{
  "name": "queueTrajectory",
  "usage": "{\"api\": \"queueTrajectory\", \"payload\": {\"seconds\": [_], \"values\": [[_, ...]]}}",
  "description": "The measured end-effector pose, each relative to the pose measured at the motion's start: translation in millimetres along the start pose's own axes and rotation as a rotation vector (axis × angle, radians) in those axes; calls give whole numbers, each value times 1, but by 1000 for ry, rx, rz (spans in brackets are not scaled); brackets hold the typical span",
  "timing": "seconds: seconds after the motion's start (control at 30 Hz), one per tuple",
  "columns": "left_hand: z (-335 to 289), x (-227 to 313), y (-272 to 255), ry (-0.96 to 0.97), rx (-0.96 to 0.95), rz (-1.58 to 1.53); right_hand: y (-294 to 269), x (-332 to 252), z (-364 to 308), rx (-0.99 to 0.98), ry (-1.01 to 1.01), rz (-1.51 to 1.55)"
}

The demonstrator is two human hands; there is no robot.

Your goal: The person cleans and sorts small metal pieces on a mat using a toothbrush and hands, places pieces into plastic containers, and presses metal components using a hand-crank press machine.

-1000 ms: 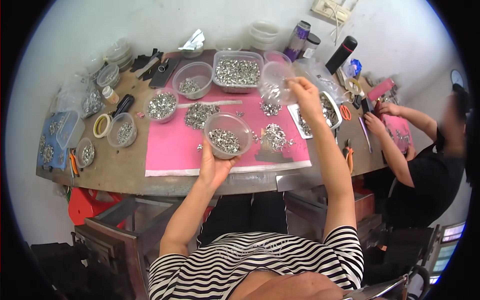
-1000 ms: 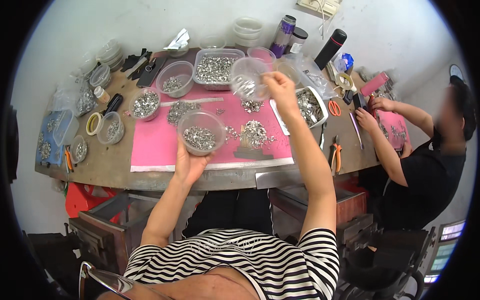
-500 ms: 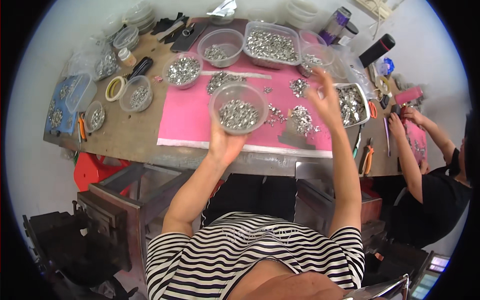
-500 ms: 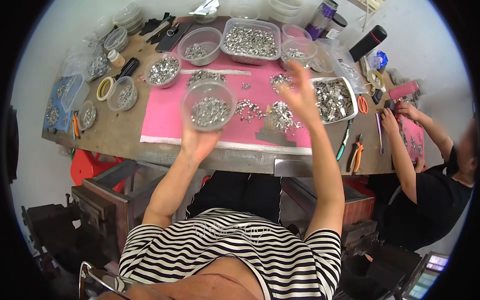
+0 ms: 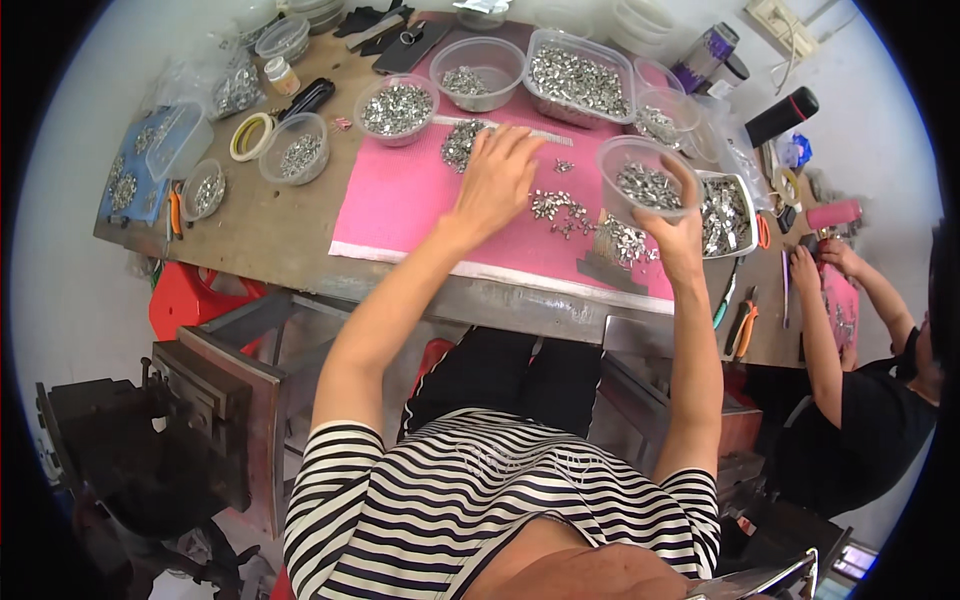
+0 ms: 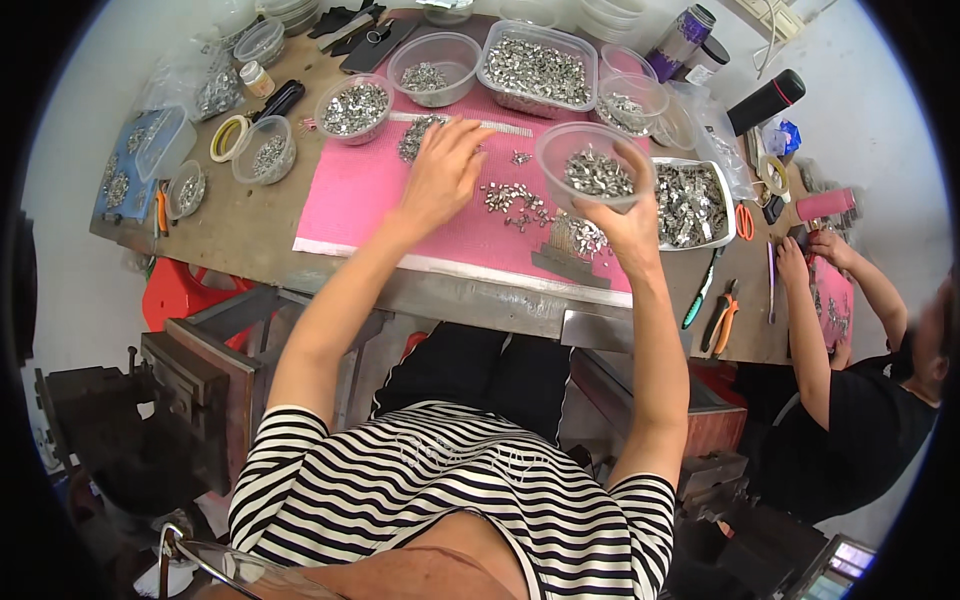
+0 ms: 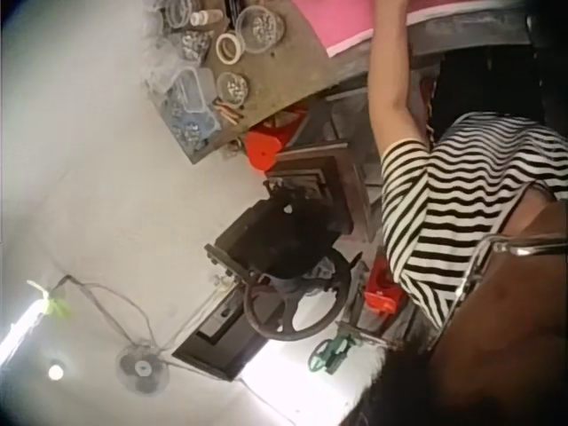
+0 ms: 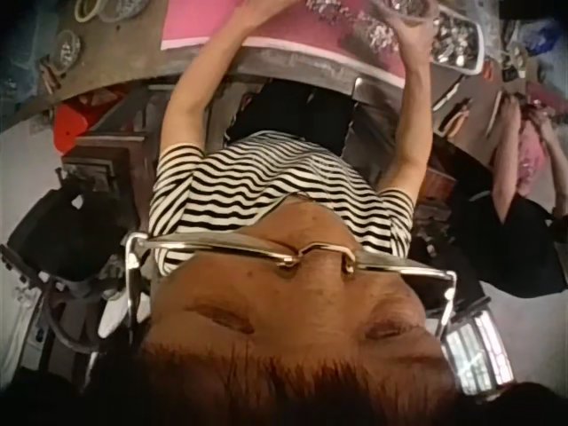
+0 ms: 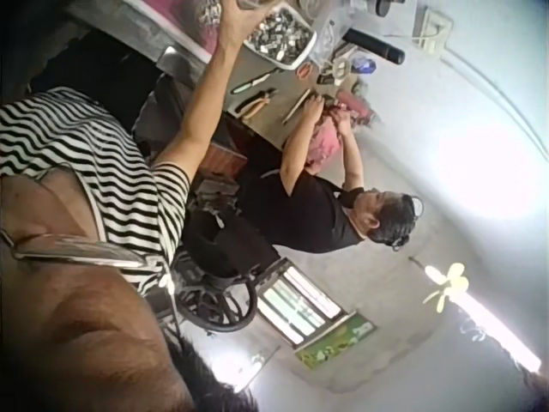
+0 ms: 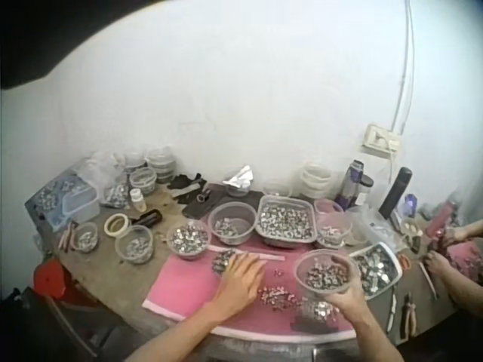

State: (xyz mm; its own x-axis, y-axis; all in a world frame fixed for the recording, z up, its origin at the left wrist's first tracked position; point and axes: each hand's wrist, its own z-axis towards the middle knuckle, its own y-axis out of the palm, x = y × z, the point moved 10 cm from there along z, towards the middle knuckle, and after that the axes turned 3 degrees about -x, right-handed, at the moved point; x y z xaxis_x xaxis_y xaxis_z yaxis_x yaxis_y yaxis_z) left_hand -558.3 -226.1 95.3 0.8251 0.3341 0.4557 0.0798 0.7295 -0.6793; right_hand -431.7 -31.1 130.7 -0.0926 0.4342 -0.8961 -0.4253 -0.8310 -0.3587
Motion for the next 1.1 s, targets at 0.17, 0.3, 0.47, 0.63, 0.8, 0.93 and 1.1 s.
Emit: {"api": "queueTrajectory", "payload": {"seconds": [0.17, 0.3, 0.47, 0.63, 0.8, 0.93, 1.1], "values": [[12, -26, 37, 197, -119, 392, 3, 21, 8, 60, 55, 100], [16, -29, 50, 175, -152, 517, 10, 37, 13, 82, 89, 151], [21, -10, 80, 168, -290, 315, 26, 18, 33, -11, 47, -357], [30, -20, 92, 143, -324, 195, 39, 15, 51, -69, 9, -517], [36, -18, 101, 179, -424, 334, 46, 9, 58, -102, -3, -732], [33, -21, 99, 179, -380, 428, 49, 11, 62, -122, 58, -739], [31, -21, 97, 214, -330, 459, 47, 12, 61, -98, 49, -779]]}}
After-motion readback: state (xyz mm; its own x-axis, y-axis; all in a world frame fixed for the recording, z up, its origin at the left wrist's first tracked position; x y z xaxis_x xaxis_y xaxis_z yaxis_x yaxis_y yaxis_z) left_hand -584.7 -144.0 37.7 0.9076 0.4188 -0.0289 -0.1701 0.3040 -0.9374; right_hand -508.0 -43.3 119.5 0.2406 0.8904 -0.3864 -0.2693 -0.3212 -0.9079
